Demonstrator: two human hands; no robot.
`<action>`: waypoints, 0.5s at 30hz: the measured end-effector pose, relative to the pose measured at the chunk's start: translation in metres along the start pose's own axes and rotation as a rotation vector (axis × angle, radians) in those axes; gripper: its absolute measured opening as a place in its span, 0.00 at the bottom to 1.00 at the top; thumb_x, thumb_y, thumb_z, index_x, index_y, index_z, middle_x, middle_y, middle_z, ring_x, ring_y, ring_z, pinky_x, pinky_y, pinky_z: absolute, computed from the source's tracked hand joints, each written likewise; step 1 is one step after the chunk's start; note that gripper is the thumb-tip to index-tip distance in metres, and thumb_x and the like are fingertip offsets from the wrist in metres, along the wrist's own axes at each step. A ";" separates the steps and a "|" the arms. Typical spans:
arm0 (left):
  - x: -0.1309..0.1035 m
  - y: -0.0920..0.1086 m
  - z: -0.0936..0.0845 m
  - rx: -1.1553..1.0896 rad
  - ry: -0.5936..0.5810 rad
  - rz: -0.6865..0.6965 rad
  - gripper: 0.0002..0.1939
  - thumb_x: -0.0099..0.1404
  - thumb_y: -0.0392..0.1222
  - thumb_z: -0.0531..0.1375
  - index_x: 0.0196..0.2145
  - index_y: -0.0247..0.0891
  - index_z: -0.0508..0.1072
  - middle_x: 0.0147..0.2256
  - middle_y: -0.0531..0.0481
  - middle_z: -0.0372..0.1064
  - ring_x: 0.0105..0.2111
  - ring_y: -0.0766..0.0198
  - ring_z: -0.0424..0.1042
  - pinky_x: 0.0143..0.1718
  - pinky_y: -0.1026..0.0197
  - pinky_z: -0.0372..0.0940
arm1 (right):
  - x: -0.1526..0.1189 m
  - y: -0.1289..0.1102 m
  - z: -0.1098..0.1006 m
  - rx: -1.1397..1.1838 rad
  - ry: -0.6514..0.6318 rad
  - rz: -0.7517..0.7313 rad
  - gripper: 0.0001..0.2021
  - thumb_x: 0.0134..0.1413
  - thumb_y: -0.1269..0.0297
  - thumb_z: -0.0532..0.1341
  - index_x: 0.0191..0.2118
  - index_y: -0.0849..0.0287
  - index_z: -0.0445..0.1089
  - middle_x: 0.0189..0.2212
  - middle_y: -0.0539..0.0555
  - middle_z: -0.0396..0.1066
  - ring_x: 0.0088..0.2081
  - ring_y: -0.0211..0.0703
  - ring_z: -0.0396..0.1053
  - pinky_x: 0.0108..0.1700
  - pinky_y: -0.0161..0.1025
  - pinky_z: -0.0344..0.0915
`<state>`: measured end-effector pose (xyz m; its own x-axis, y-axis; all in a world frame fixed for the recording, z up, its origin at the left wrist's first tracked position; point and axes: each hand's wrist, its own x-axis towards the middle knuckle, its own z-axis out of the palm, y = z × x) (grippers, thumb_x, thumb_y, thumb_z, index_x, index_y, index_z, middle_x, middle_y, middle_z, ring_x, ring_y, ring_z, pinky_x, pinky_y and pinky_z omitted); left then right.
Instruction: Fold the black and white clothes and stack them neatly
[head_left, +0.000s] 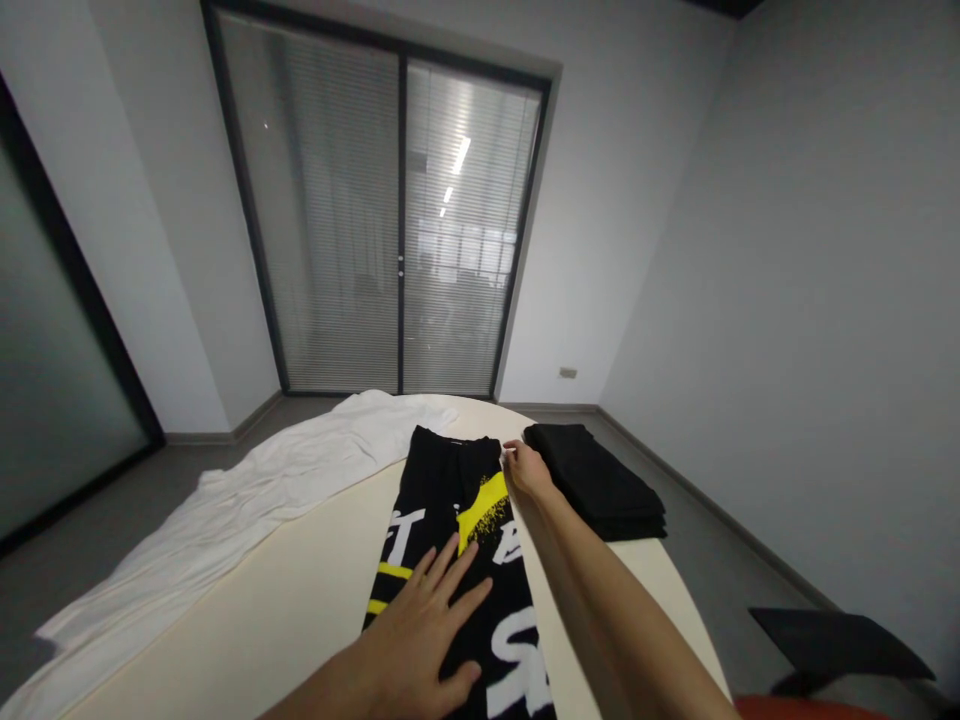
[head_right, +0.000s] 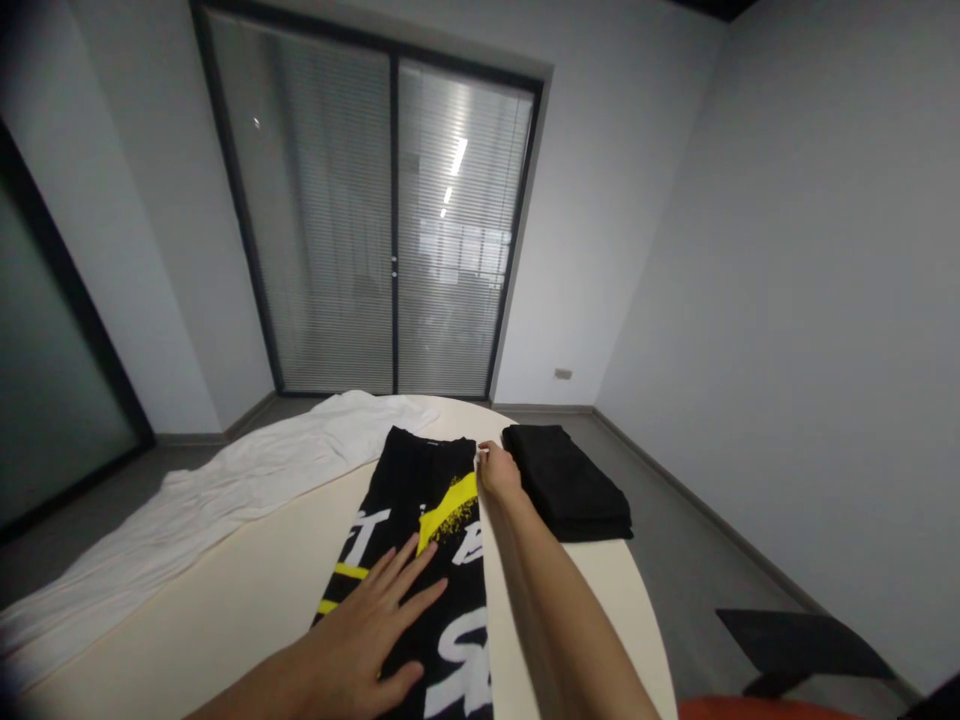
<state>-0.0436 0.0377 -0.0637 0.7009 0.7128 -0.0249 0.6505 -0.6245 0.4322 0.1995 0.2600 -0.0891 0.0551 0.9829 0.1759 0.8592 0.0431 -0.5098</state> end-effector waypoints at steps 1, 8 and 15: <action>0.001 0.000 -0.001 0.003 -0.002 -0.002 0.42 0.63 0.45 0.61 0.70 0.48 0.49 0.72 0.47 0.27 0.70 0.41 0.28 0.67 0.32 0.35 | 0.008 0.000 0.001 -0.014 -0.015 0.002 0.17 0.66 0.63 0.52 0.55 0.56 0.71 0.47 0.60 0.76 0.48 0.47 0.74 0.46 0.37 0.64; 0.012 -0.009 -0.001 0.050 -0.057 0.006 0.43 0.61 0.45 0.64 0.70 0.47 0.52 0.72 0.43 0.31 0.70 0.37 0.30 0.66 0.30 0.37 | 0.049 -0.003 0.008 -0.102 -0.120 -0.016 0.16 0.67 0.65 0.52 0.55 0.54 0.72 0.48 0.57 0.77 0.47 0.43 0.74 0.45 0.34 0.64; 0.022 -0.024 0.012 0.135 -0.058 0.051 0.40 0.66 0.57 0.60 0.70 0.45 0.52 0.71 0.37 0.34 0.69 0.33 0.34 0.64 0.27 0.43 | 0.070 -0.016 -0.001 -0.268 -0.156 -0.053 0.11 0.65 0.60 0.56 0.44 0.54 0.75 0.46 0.57 0.77 0.48 0.49 0.73 0.48 0.41 0.62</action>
<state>-0.0399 0.0643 -0.0855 0.7472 0.6619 -0.0596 0.6443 -0.6995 0.3092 0.1900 0.3281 -0.0672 -0.0546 0.9970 0.0543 0.9634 0.0669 -0.2597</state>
